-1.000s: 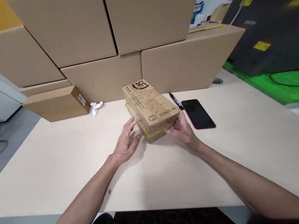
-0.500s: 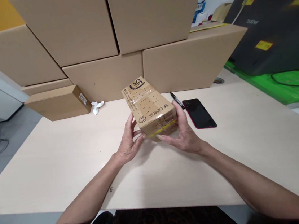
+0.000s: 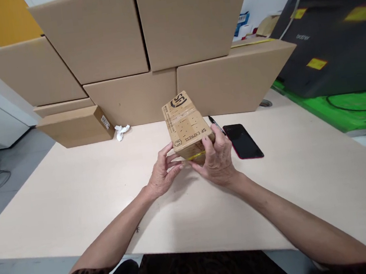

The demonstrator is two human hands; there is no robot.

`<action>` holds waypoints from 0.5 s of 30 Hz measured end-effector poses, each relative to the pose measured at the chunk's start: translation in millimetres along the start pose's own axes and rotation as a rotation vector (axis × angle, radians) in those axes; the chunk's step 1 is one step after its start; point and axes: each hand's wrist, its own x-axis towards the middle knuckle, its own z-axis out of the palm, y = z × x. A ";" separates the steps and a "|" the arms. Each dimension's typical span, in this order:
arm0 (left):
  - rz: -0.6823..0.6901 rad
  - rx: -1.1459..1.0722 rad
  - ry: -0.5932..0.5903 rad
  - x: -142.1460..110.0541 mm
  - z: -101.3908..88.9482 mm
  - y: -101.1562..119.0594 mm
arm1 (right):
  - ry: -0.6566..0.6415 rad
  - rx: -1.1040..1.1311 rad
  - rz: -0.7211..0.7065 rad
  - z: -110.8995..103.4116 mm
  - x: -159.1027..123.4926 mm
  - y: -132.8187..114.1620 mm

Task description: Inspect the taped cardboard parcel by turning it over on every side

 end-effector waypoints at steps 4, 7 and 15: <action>-0.020 0.078 -0.022 -2.1 -3.3 1.3 | 0.025 -0.049 0.018 8.3 0.8 2.7; -0.028 0.144 -0.061 -1.9 -7.4 3.9 | 0.030 -0.054 0.057 16.1 2.4 4.8; 0.163 0.570 0.017 2.7 -23.9 4.8 | -0.177 0.033 -0.071 18.9 3.8 24.6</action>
